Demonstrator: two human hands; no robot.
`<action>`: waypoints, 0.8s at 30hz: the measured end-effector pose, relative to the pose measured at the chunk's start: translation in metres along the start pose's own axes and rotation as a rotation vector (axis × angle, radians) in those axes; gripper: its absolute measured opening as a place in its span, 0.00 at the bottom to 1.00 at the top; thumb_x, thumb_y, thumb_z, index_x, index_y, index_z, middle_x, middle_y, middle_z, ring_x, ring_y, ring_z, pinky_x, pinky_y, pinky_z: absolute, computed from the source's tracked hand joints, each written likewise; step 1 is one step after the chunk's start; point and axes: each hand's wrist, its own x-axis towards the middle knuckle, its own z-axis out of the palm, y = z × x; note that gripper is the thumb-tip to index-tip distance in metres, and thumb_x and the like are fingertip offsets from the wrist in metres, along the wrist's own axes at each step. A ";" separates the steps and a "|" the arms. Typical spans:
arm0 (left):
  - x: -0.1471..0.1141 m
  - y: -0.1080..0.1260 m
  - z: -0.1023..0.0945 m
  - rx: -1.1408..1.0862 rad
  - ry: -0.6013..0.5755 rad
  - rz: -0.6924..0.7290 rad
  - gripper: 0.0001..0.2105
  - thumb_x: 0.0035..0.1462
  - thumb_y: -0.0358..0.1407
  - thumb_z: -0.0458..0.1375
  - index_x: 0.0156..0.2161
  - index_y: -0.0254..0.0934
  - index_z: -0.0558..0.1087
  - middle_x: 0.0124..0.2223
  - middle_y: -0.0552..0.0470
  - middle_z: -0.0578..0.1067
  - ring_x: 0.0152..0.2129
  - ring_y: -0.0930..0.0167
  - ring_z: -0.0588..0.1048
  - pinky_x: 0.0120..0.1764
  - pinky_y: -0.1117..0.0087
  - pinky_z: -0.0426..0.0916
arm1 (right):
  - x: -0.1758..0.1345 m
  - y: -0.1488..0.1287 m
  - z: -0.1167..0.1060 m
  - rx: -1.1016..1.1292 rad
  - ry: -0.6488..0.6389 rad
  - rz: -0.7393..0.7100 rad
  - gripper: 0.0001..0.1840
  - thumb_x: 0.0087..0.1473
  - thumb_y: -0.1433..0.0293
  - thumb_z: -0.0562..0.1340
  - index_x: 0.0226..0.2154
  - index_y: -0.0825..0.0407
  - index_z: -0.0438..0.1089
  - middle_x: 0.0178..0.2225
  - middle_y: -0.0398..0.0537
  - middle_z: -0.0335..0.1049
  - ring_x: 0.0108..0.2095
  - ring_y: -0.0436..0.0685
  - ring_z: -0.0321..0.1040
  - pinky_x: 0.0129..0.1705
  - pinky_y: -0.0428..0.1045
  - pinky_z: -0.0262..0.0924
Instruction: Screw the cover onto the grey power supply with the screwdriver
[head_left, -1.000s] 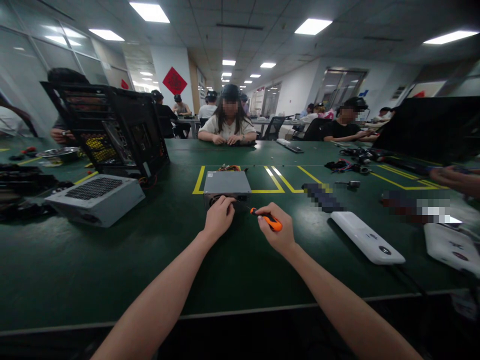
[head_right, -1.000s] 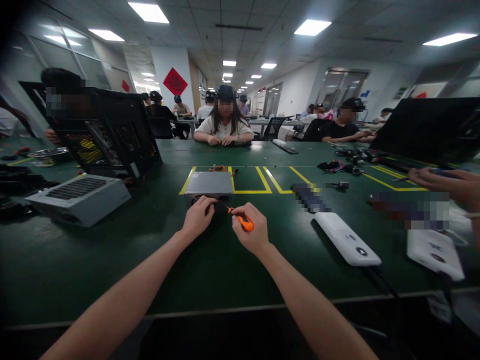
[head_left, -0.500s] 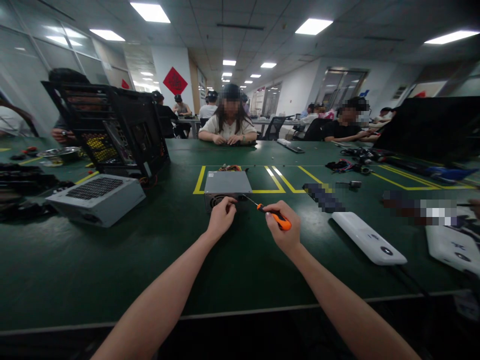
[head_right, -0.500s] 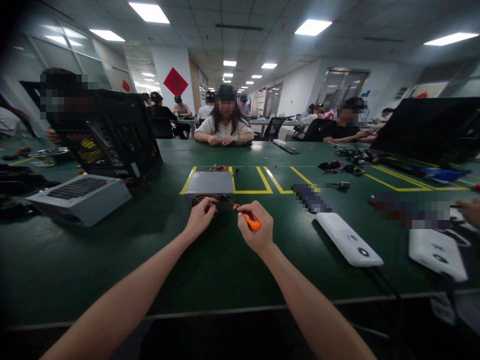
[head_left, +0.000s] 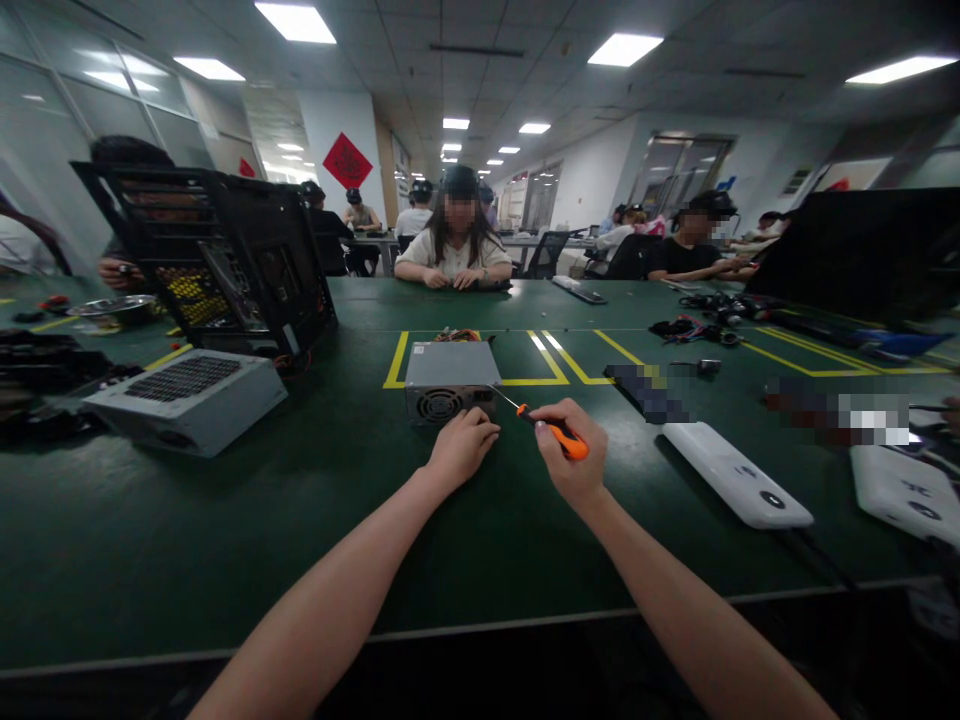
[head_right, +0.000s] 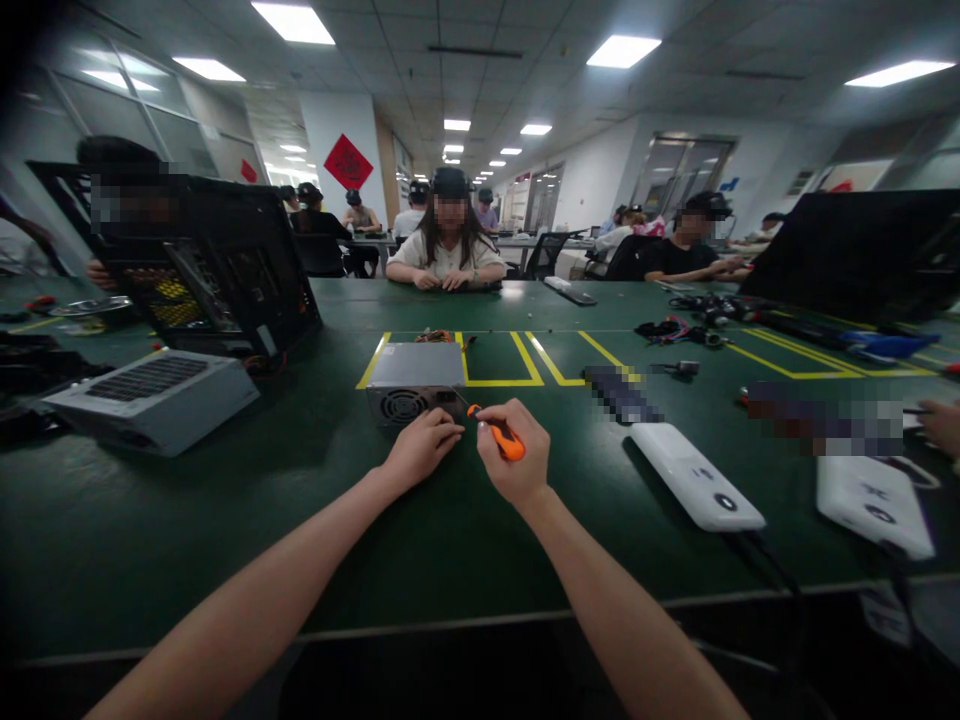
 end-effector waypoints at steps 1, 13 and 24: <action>0.000 0.000 -0.001 0.004 0.000 0.000 0.12 0.58 0.35 0.48 0.45 0.41 0.71 0.41 0.50 0.68 0.39 0.69 0.66 0.42 0.68 0.62 | -0.001 0.000 0.001 -0.001 -0.022 -0.013 0.05 0.48 0.74 0.56 0.30 0.52 0.67 0.25 0.43 0.62 0.25 0.51 0.60 0.27 0.48 0.56; 0.001 0.001 -0.003 0.106 -0.057 0.035 0.10 0.57 0.33 0.48 0.40 0.37 0.71 0.37 0.49 0.70 0.35 0.68 0.67 0.38 0.68 0.62 | -0.004 -0.003 0.013 -0.046 -0.220 -0.080 0.05 0.48 0.74 0.57 0.31 0.53 0.65 0.27 0.45 0.62 0.28 0.52 0.60 0.31 0.48 0.57; 0.000 -0.001 -0.002 0.011 -0.049 -0.011 0.07 0.56 0.31 0.48 0.39 0.36 0.66 0.38 0.48 0.70 0.37 0.68 0.68 0.41 0.67 0.63 | -0.005 -0.001 0.015 -0.066 -0.233 -0.079 0.05 0.48 0.74 0.56 0.32 0.52 0.65 0.27 0.46 0.62 0.28 0.52 0.60 0.31 0.49 0.57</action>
